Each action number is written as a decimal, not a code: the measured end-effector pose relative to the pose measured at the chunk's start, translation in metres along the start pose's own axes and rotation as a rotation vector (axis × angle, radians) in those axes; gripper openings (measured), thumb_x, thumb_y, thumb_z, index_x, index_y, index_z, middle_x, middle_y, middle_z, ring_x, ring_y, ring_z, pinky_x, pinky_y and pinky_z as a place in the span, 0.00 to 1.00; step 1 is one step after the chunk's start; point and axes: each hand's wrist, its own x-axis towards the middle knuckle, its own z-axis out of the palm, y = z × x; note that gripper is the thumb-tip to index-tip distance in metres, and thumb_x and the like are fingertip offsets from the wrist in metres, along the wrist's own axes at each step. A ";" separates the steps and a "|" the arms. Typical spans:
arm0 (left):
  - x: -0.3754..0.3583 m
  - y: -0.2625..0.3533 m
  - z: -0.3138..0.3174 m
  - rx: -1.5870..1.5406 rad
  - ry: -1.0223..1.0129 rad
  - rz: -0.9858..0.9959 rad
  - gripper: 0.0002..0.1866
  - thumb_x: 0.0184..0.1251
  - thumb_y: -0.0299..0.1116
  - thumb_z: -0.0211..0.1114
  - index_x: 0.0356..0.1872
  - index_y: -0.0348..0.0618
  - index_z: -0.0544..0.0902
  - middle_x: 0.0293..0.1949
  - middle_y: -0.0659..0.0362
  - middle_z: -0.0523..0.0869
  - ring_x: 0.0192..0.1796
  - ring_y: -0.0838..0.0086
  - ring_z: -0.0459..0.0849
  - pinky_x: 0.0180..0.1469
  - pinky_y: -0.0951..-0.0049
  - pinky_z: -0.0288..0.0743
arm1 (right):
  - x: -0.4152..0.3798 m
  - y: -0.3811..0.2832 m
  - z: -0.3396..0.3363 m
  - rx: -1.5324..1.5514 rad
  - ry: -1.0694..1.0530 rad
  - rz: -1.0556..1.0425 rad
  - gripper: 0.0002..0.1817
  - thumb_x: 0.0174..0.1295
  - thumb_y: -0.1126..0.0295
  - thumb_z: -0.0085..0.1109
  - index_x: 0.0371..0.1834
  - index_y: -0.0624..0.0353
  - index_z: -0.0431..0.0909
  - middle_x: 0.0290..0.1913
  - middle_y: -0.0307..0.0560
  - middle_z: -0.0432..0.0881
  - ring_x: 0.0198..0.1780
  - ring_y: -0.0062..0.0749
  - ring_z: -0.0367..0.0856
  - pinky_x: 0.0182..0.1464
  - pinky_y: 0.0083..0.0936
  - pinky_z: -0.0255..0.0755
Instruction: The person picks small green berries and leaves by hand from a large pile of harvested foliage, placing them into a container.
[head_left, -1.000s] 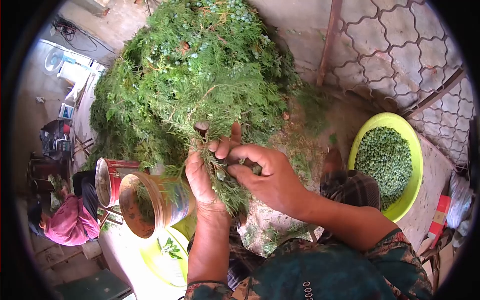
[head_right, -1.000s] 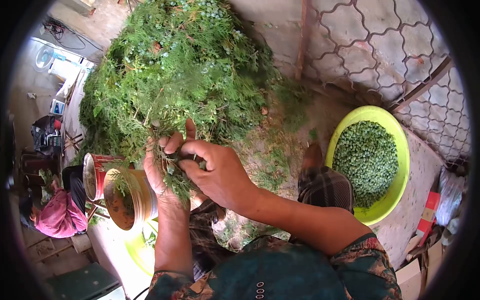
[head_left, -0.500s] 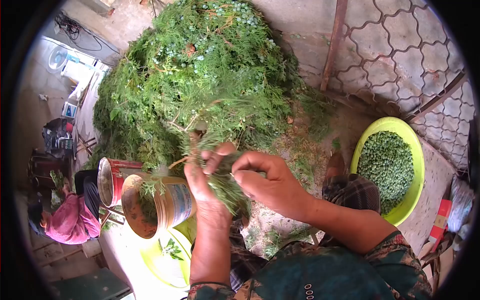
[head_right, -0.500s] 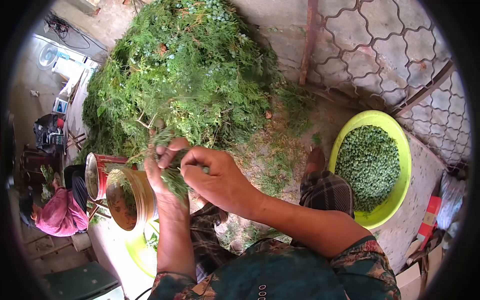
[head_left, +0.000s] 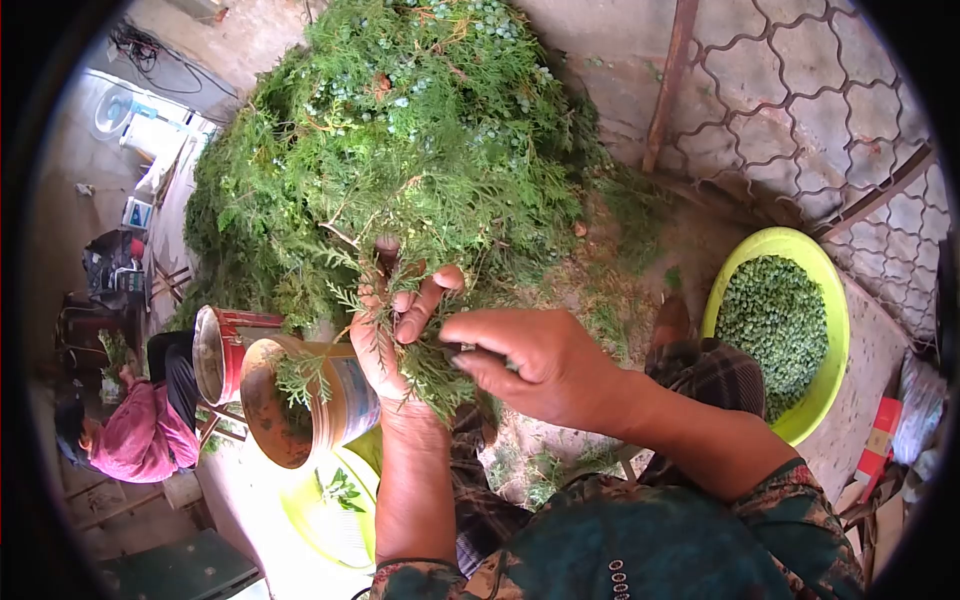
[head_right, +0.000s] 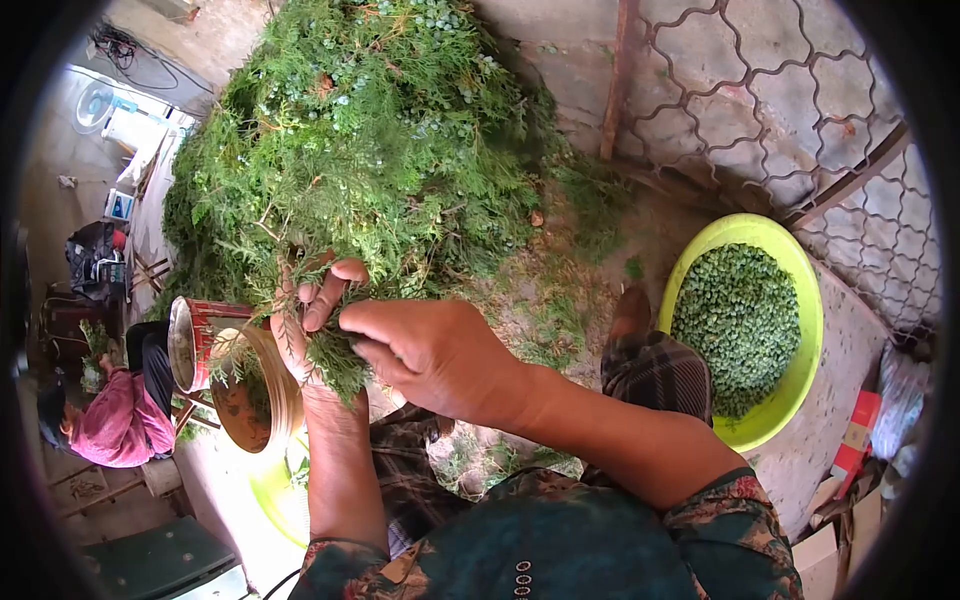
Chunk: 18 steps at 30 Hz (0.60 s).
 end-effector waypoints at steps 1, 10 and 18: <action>-0.001 -0.002 0.002 0.017 -0.005 0.014 0.13 0.66 0.32 0.54 0.49 0.39 0.75 0.22 0.63 0.75 0.19 0.83 0.67 0.59 0.65 0.66 | -0.001 -0.004 0.000 -0.010 -0.042 0.038 0.11 0.53 0.72 0.59 0.41 0.51 0.73 0.27 0.46 0.78 0.28 0.44 0.79 0.26 0.35 0.72; 0.000 -0.009 0.010 -0.151 0.128 0.018 0.13 0.71 0.36 0.48 0.47 0.41 0.75 0.21 0.62 0.74 0.20 0.78 0.67 0.57 0.66 0.68 | -0.004 0.005 -0.001 -0.091 -0.055 -0.053 0.11 0.54 0.70 0.60 0.40 0.53 0.74 0.27 0.45 0.78 0.25 0.40 0.79 0.24 0.33 0.71; 0.002 -0.002 0.023 1.207 0.379 0.397 0.16 0.68 0.44 0.58 0.37 0.39 0.80 0.29 0.63 0.80 0.25 0.83 0.73 0.34 0.80 0.69 | 0.004 0.000 -0.012 0.207 0.163 0.217 0.04 0.58 0.76 0.54 0.35 0.64 0.72 0.19 0.51 0.72 0.23 0.26 0.77 0.25 0.25 0.68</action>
